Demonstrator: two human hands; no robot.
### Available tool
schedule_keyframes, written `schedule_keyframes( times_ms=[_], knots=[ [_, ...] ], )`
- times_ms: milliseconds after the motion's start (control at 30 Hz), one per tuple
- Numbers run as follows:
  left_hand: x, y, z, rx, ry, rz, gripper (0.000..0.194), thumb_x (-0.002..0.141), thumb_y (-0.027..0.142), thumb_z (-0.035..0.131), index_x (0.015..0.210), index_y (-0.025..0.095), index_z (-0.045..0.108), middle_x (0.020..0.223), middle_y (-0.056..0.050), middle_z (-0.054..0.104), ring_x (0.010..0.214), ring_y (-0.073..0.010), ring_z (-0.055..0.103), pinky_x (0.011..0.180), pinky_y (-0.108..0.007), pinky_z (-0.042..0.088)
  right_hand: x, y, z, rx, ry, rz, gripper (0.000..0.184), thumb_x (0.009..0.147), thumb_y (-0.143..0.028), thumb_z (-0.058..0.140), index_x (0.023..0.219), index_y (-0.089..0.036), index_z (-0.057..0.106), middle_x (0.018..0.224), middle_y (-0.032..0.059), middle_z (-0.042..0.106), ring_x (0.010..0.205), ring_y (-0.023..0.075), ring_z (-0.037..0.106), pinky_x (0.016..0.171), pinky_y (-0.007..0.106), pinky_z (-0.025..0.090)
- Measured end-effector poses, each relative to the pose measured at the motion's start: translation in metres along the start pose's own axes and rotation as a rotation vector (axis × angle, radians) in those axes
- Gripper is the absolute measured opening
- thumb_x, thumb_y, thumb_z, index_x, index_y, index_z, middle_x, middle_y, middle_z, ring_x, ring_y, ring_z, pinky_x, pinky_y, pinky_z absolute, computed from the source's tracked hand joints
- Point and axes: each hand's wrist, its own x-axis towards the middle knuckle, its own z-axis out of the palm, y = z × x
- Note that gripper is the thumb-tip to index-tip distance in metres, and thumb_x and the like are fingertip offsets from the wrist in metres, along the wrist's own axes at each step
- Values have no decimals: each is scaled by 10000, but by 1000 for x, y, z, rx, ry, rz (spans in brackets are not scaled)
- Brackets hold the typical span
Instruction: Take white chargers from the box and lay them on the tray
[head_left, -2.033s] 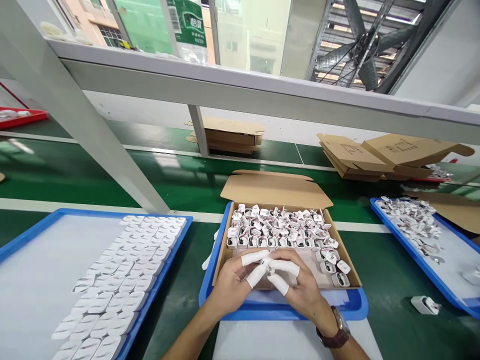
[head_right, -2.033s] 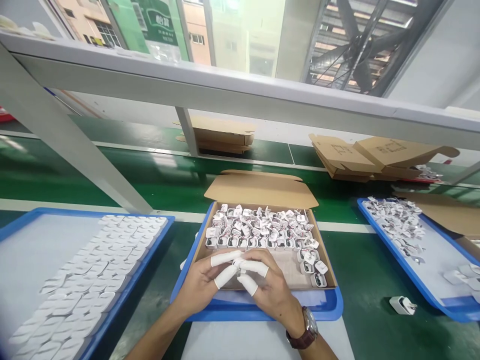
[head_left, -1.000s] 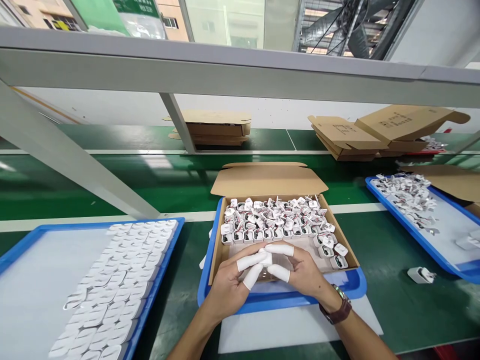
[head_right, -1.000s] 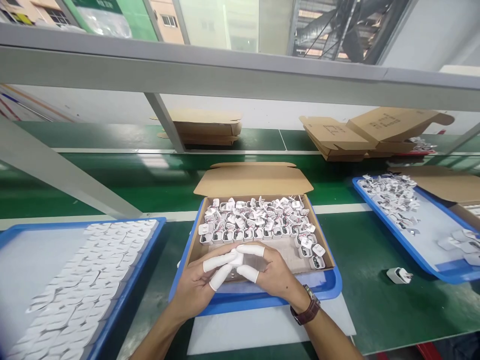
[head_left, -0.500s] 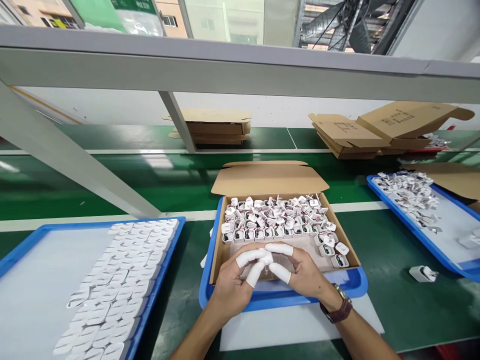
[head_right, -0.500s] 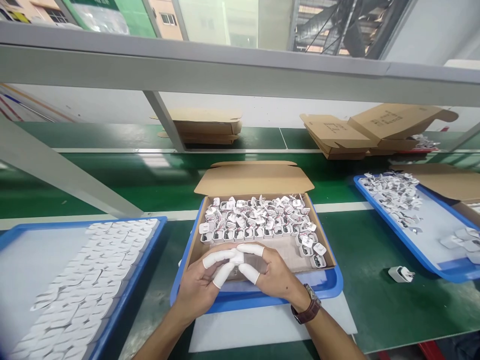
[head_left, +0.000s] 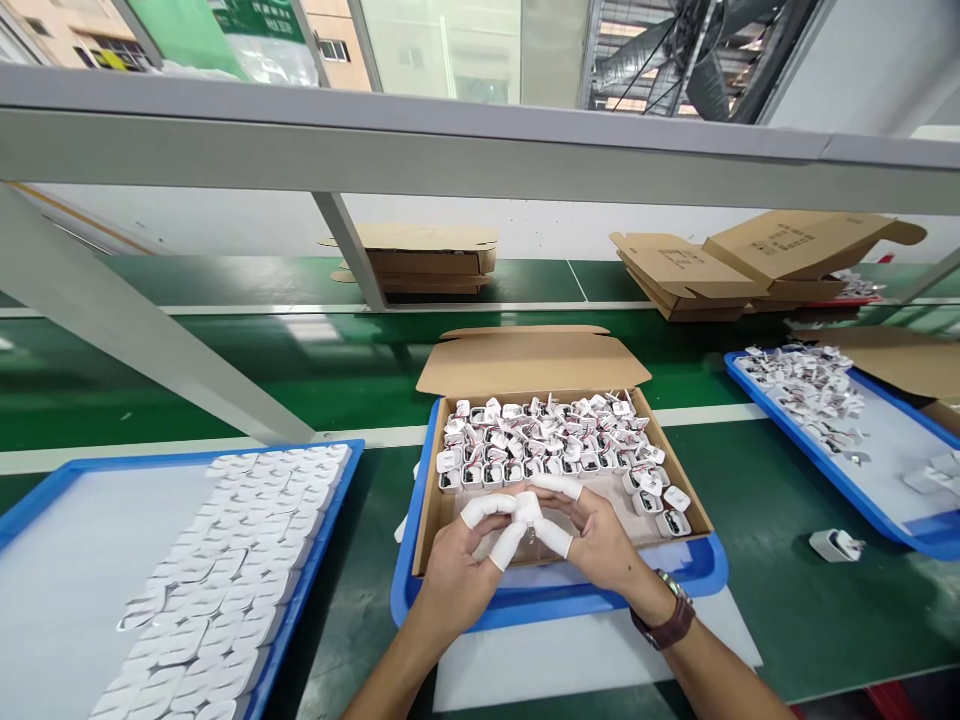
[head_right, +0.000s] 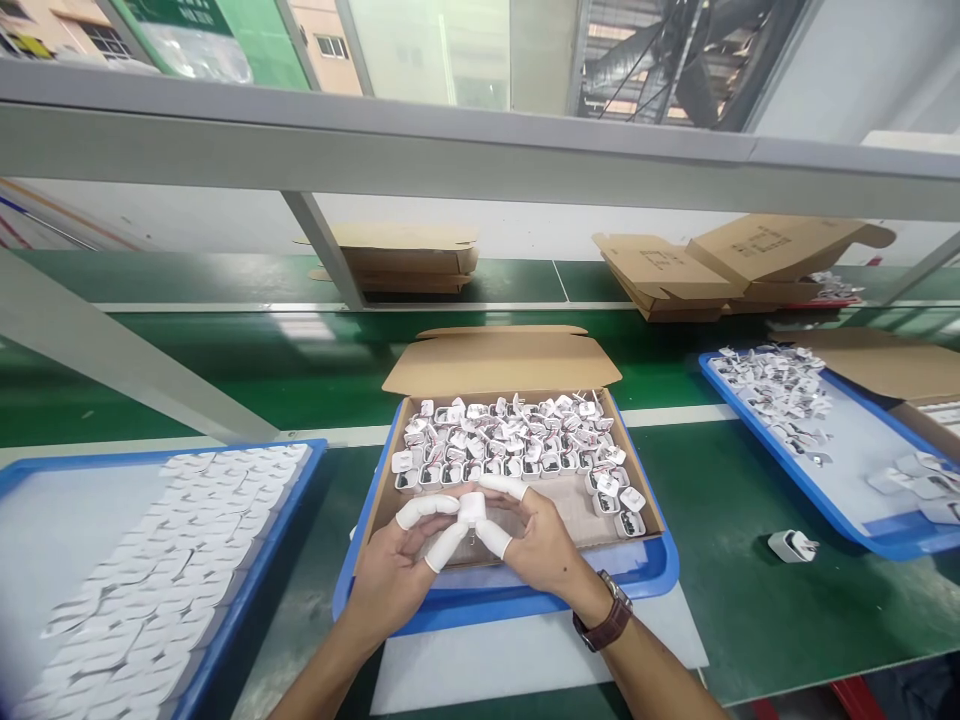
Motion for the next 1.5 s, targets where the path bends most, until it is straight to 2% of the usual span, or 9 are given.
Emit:
schedule_keyframes(
  times_ms=[200, 333, 733, 1033, 1167, 1267, 1333, 1400, 1500],
  knots=[
    [4, 7, -2, 292, 54, 413, 239, 937, 71, 583, 1092, 241, 647, 1295, -83, 665, 1219, -229, 647, 1035, -418, 557, 5, 4, -5, 89, 101, 29, 504, 827, -351, 778, 1293, -236, 627, 1221, 114, 738, 1112, 266, 713, 1006, 464, 565],
    [6, 7, 1, 432, 40, 534, 262, 888, 80, 674, 1113, 209, 640, 1253, -108, 631, 1162, -242, 634, 981, -404, 554, 5, 6, -4, 78, 86, 53, 539, 838, -434, 766, 1318, -237, 617, 1181, 117, 747, 1051, 260, 726, 982, 474, 569],
    [5, 0, 10, 400, 195, 479, 243, 868, 115, 699, 1074, 222, 628, 1042, -62, 709, 951, -199, 703, 816, -319, 601, 6, -3, -4, 63, 60, -2, 384, 903, -461, 698, 1225, -253, 692, 1102, 82, 791, 1005, 233, 745, 977, 430, 576],
    [-1, 36, 2, 288, 310, 387, 225, 821, 96, 686, 1005, 220, 653, 979, -38, 757, 887, -177, 737, 806, -292, 625, -1, 12, -13, -24, 105, 60, 373, 862, -500, 730, 1113, -226, 759, 1053, 99, 812, 897, 261, 782, 906, 400, 629],
    [-16, 65, -33, 308, 411, 402, 216, 797, 100, 694, 988, 199, 671, 1005, -68, 758, 847, -184, 723, 762, -309, 620, 0, 21, -21, -106, 61, 112, 407, 876, -517, 696, 1158, -228, 749, 1139, 113, 792, 961, 280, 780, 950, 392, 618],
    [-38, 81, -84, 398, 594, 331, 153, 816, 181, 712, 967, 191, 692, 1002, -73, 768, 770, -172, 713, 697, -296, 615, -1, 22, -24, -138, 42, 144, 446, 824, -535, 730, 1144, -225, 757, 1118, 121, 798, 973, 305, 783, 954, 396, 619],
    [-56, 85, -128, 505, 785, 157, 156, 811, 270, 714, 945, 191, 706, 1018, -68, 774, 758, -174, 719, 722, -302, 614, -1, 21, -24, -143, 40, 169, 459, 787, -548, 750, 1112, -225, 773, 1092, 123, 805, 960, 315, 787, 935, 394, 627],
    [-75, 84, -174, 643, 943, -169, 294, 767, 362, 734, 1007, 194, 705, 1032, -55, 776, 806, -194, 733, 780, -309, 612, -1, 19, -23, -135, 44, 193, 463, 746, -562, 768, 1063, -227, 794, 1069, 121, 812, 940, 321, 793, 907, 385, 637],
    [-103, 75, -233, 713, 1013, -385, 366, 755, 412, 730, 1012, 153, 708, 964, -103, 783, 862, -269, 744, 774, -353, 603, 0, 15, -21, -127, 52, 244, 459, 653, -549, 817, 994, -242, 821, 1017, 110, 823, 917, 330, 796, 885, 367, 643]
  ],
)
